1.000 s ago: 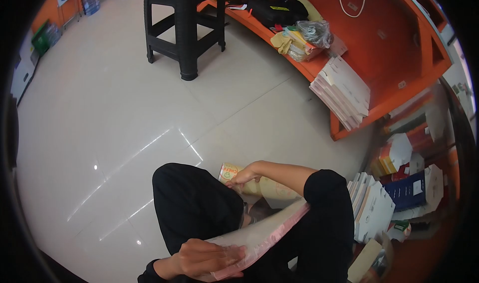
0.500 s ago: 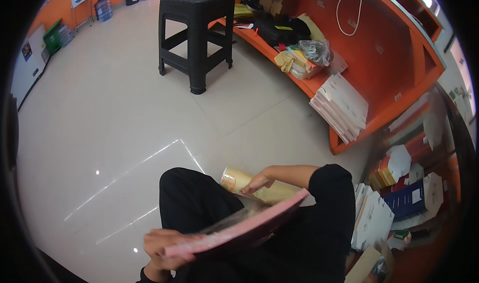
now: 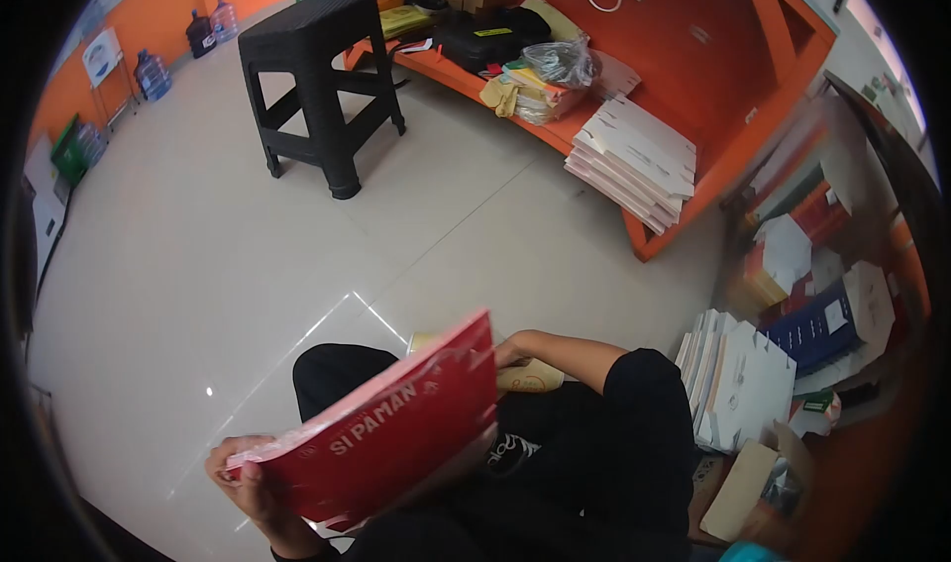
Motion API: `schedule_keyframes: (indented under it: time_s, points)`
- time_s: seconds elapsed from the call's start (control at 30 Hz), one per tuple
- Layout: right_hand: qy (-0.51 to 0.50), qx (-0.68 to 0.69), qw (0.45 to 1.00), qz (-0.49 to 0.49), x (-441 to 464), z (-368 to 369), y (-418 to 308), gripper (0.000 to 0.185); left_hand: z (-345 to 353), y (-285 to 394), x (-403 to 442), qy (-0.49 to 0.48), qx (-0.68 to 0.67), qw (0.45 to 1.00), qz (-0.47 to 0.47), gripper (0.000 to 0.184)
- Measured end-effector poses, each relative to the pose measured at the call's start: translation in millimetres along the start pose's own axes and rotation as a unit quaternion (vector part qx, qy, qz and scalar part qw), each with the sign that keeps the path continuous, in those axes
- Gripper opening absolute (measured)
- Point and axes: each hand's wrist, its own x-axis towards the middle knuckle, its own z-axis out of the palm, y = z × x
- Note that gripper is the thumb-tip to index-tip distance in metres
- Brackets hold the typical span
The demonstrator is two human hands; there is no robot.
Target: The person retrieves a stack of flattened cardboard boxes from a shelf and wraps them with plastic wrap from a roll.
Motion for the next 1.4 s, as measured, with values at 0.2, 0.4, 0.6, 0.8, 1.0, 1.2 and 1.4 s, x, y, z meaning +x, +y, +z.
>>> schedule_keyframes:
  time_s: [0.2,0.4,0.6,0.8,1.0,1.2,1.4]
  points:
    - [0.010,-0.022,0.999,0.027,10.1,-3.6,-7.1,0.081,-8.0,45.5,19.6,-0.024,0.080,0.996,0.038,0.033]
    - [0.001,0.042,0.999,-0.030,14.3,-0.8,6.6,0.060,-37.1,81.0,42.3,-0.003,-0.006,0.995,0.104,0.026]
    - [0.109,0.008,0.994,-0.028,-28.0,6.2,-9.1,0.054,-18.4,107.9,44.6,0.347,-0.129,0.923,0.103,0.036]
    - [0.039,-0.074,0.996,-0.010,-46.6,66.6,-6.1,0.050,-9.0,107.2,59.7,0.361,-0.026,0.922,0.137,0.038]
    - [0.032,-0.096,0.993,-0.065,-48.6,143.6,25.4,0.039,-39.8,85.4,57.0,0.333,0.186,0.911,0.155,0.046]
    - [0.156,-0.204,0.915,-0.312,-97.5,200.7,6.0,0.037,-9.4,96.8,60.7,0.314,-0.065,0.944,0.080,0.043]
    - [0.651,-0.034,0.584,-0.484,-161.0,180.6,-58.8,0.055,23.9,96.0,52.9,0.286,-0.088,0.939,0.167,0.039]
